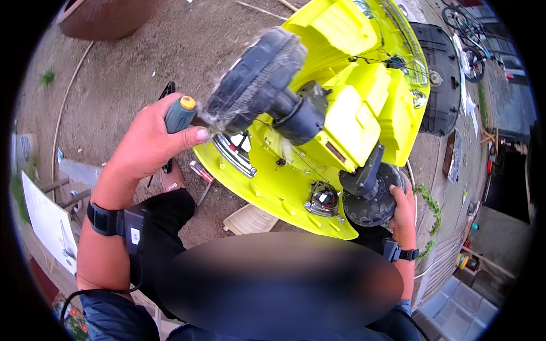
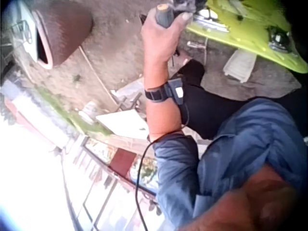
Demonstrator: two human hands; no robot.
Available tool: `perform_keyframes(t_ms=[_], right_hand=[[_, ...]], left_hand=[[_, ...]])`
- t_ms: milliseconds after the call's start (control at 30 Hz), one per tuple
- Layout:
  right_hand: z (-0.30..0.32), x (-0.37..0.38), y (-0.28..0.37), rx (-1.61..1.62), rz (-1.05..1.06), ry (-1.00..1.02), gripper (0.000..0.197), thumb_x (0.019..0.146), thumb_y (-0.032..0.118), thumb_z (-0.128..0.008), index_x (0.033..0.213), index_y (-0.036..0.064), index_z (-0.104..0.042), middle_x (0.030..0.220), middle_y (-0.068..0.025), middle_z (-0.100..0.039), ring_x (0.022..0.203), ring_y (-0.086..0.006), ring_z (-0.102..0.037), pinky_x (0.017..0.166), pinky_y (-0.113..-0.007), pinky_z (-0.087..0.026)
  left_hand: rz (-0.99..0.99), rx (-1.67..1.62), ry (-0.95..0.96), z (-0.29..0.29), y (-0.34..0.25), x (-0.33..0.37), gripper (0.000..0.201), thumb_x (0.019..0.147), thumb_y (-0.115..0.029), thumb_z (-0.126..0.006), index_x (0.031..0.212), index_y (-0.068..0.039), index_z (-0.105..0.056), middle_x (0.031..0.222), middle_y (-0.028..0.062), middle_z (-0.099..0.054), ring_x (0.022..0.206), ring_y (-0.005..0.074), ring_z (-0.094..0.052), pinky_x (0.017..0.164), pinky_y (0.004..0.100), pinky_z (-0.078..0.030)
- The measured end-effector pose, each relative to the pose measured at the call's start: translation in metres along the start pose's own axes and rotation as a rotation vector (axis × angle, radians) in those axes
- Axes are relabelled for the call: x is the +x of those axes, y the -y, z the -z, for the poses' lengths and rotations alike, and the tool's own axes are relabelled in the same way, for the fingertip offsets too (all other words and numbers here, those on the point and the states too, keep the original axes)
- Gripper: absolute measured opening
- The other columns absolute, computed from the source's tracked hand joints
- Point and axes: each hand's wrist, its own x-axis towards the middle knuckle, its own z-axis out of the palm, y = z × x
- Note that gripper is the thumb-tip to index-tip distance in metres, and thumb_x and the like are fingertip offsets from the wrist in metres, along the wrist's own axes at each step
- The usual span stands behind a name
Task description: The person unscrews a panel from a yellow toy car, removes the panel, and works on the internal components with a screwdriver.
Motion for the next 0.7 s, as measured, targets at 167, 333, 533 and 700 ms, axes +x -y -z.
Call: perform_keyframes(t_ms=[167, 333, 533, 700], right_hand=[[0.001, 0.006, -0.005, 0.019, 0.025, 0.053, 0.059, 0.088, 0.006, -0.052, 0.145, -0.0043, -0.041, 0.133, -0.0196, -0.059, 0.119, -0.0292, -0.061, 0.102, -0.041, -0.050], [0.009, 0.006, -0.007, -0.007, -0.026, 0.031, 0.057, 0.088, 0.007, -0.052, 0.143, -0.0044, -0.044, 0.132, -0.0211, -0.060, 0.115, -0.0307, -0.064, 0.100, -0.042, -0.052], [0.021, 0.017, -0.007, -0.003, -0.088, 0.072, 0.053, 0.091, 0.013, -0.053, 0.141, -0.0041, -0.047, 0.131, -0.0201, -0.061, 0.117, -0.0330, -0.064, 0.102, -0.045, -0.052], [0.027, 0.011, -0.007, -0.044, -0.109, 0.059, 0.052, 0.093, 0.022, -0.053, 0.139, -0.0033, -0.049, 0.130, -0.0198, -0.063, 0.115, -0.0342, -0.065, 0.103, -0.046, -0.051]], left_hand=[[-0.031, -0.061, 0.080, 0.012, 0.015, -0.002, 0.046, 0.081, -0.030, -0.084, 0.109, -0.001, -0.063, 0.084, 0.0028, -0.064, 0.070, 0.0095, -0.061, 0.056, 0.0282, -0.054], [0.011, -0.082, 0.139, 0.017, -0.005, -0.011, 0.047, 0.086, -0.023, -0.080, 0.121, -0.001, -0.058, 0.100, 0.0081, -0.068, 0.062, 0.0118, -0.067, 0.059, 0.0223, -0.056], [-0.188, 0.133, -0.129, 0.040, 0.007, -0.042, 0.051, 0.090, -0.030, -0.076, 0.127, -0.002, -0.057, 0.113, 0.0124, -0.067, 0.082, 0.0154, -0.070, 0.072, 0.0279, -0.057], [-0.218, 0.163, -0.169, 0.047, 0.020, -0.053, 0.049, 0.091, -0.032, -0.073, 0.127, -0.002, -0.058, 0.110, 0.0101, -0.066, 0.082, 0.0137, -0.067, 0.073, 0.0269, -0.054]])
